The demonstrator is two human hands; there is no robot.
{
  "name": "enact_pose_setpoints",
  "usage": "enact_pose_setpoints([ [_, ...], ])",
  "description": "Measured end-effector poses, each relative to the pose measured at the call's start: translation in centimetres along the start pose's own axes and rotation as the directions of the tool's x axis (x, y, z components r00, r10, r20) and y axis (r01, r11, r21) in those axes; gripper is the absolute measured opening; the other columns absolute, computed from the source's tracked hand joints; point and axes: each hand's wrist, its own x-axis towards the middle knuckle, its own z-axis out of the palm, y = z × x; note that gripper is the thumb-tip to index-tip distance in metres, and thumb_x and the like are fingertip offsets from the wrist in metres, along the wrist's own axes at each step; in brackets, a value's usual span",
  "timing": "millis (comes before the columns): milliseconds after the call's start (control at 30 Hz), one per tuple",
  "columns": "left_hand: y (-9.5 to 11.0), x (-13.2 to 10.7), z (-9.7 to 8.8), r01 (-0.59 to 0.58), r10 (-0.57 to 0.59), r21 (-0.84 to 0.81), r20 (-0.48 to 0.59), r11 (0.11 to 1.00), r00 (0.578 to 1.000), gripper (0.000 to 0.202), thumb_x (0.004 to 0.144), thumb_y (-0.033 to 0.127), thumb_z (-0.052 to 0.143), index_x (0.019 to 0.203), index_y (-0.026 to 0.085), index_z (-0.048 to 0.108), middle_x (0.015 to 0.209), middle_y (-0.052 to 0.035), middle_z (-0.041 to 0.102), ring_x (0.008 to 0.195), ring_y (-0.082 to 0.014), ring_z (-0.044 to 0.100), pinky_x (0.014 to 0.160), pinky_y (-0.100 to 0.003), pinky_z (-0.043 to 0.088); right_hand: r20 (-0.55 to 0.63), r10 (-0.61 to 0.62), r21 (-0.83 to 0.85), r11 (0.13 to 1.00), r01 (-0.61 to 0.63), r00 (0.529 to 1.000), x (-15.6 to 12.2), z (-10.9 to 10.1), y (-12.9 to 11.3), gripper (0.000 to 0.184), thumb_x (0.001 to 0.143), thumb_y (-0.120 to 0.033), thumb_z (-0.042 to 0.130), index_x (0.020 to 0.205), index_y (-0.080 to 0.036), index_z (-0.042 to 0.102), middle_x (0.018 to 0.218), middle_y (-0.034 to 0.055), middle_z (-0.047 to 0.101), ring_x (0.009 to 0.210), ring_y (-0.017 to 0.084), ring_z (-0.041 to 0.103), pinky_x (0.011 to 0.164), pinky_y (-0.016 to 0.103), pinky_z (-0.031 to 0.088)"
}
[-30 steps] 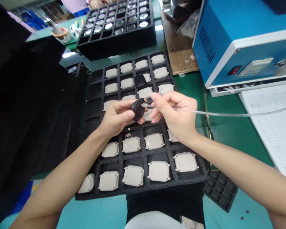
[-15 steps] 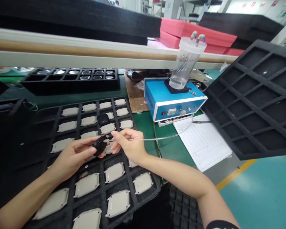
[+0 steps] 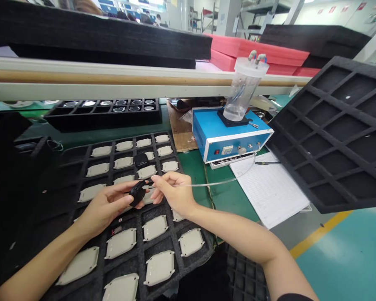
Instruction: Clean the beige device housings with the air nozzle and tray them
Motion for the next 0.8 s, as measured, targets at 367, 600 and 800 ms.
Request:
enact_pose_setpoints([
  [367,0.17,-0.06,0.28,0.005,-0.006,-0.031,-0.017,0.999,1.000,0.040,0.067,0.033,0.075,0.103,0.018,0.068,0.075,-0.0043,0.072,0.063,-0.0185,0.064,0.067,-0.029,0.050,-0.005,-0.004,-0.014,1.000,0.004,1.000,-0.05,-0.01,0.04,0.031,0.074,-0.042,0.066,0.061,-0.015,0.059,0.049,-0.0004,0.064,0.037,0.010,0.056,0.039,0.019,0.048],
  [600,0.41,-0.08,0.28,-0.009,0.009,-0.025,0.002,1.000,1.000,0.038,0.068,0.032,0.074,0.102,0.018,0.067,0.075,-0.0040,0.071,0.063,-0.0186,0.064,0.066,-0.028,0.050,-0.012,-0.010,-0.025,1.000,0.009,1.000,-0.05,0.13,0.02,0.031,0.074,-0.042,0.066,0.061,-0.015,0.059,0.048,-0.0002,0.063,0.037,0.010,0.057,0.038,0.020,0.048],
  [800,0.47,-0.07,0.32,0.005,-0.005,0.003,0.005,1.000,1.000,0.041,0.068,0.035,0.073,0.104,0.018,0.067,0.070,-0.0041,0.071,0.063,-0.0200,0.064,0.065,-0.029,0.049,-0.018,-0.011,-0.038,0.999,0.010,1.000,0.00,0.08,-0.01,0.032,0.073,-0.044,0.066,0.061,-0.015,0.059,0.048,-0.0001,0.063,0.036,0.011,0.056,0.037,0.020,0.048],
])
